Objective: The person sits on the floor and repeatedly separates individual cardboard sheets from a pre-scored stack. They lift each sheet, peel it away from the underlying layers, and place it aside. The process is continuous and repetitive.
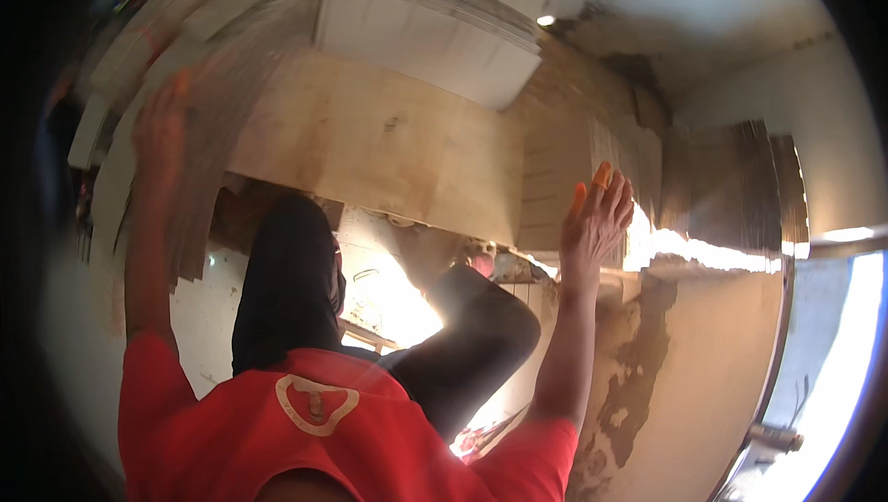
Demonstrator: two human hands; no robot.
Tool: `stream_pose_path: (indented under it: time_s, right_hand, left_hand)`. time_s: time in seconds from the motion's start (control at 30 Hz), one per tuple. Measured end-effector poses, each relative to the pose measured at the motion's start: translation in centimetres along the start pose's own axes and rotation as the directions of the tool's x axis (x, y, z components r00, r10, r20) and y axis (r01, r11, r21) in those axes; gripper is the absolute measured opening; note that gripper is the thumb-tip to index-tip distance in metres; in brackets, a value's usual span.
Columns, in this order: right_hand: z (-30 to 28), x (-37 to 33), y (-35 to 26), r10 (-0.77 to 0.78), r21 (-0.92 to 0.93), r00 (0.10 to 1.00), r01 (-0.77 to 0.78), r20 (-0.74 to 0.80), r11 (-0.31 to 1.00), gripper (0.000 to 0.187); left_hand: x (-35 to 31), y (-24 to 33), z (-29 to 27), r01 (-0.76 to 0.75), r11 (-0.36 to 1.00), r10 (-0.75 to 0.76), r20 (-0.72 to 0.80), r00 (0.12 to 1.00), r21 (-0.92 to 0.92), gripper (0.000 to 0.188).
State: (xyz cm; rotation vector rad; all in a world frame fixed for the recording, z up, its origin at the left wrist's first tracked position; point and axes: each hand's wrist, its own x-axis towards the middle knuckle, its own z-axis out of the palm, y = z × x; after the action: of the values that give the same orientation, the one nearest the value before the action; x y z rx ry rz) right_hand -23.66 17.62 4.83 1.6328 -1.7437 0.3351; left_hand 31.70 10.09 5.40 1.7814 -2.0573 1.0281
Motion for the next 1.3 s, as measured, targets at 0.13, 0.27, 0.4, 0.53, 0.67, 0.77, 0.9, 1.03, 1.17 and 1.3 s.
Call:
stream_pose_path:
  time_s: [0.13, 0.27, 0.4, 0.53, 0.67, 0.77, 0.9, 1.03, 1.17, 1.3]
  right_hand:
    - [3.2, -2.4, 2.9, 0.298, -0.118, 0.906, -0.275, 0.301, 0.954, 0.058]
    - [5.9, -3.9, 4.6, 0.361, -0.145, 0.815, -0.332, 0.453, 0.932, 0.058]
    - [6.9, -3.8, 5.9, 0.243, -0.054, 0.884, -0.242, 0.399, 0.969, 0.035]
    - [7.5, -3.3, 6.7, 0.279, 0.010, 0.862, -0.313, 0.424, 0.950, 0.025]
    - [6.7, -2.2, 6.0, 0.369, -0.025, 0.796, -0.408, 0.481, 0.912, 0.016]
    - [5.0, -1.2, 5.3, 0.472, 0.027, 0.782, -0.527, 0.408, 0.849, 0.010]
    - [1.3, 1.9, 3.0, 0.654, 0.258, 0.733, -0.679, 0.185, 0.688, 0.010]
    - [3.0, 3.5, 2.5, 0.627, 0.653, 0.775, -0.434, -0.081, 0.621, 0.018]
    - [3.6, 4.6, -1.1, 0.664, 0.657, 0.746, -0.525, 0.050, 0.540, 0.028]
    - [4.0, 5.8, -4.0, 0.707, 0.698, 0.705, -0.536, 0.059, 0.476, 0.030]
  left_hand:
    - [-2.7, -3.3, 5.1, 0.110, 0.989, -0.143, 0.431, 0.891, 0.100, 0.038]
    - [-3.4, -2.1, 6.2, 0.083, 0.997, -0.072, 0.485, 0.872, -0.001, 0.031]
    - [-1.0, -2.2, 3.1, 0.090, 0.993, -0.028, 0.596, 0.803, -0.075, 0.030]
    - [-0.6, -2.8, 2.8, 0.052, 0.987, 0.030, 0.501, 0.865, -0.150, 0.034]
    - [-0.2, 0.0, 2.3, 0.042, 0.962, 0.048, 0.323, 0.945, -0.268, 0.032]
    - [0.4, 2.8, 2.6, -0.041, 0.936, 0.139, 0.258, 0.956, -0.351, 0.033]
    - [3.2, 8.7, 0.6, -0.045, 0.864, 0.204, 0.267, 0.942, -0.501, 0.032]
    - [7.5, 14.3, 4.6, -0.169, 0.690, 0.253, 0.016, 0.967, -0.703, 0.033]
    - [13.8, 21.5, 8.4, -0.199, 0.588, 0.296, -0.020, 0.955, -0.784, 0.045]
    - [19.2, 27.1, 11.7, -0.298, 0.619, 0.373, -0.061, 0.926, -0.726, 0.054]
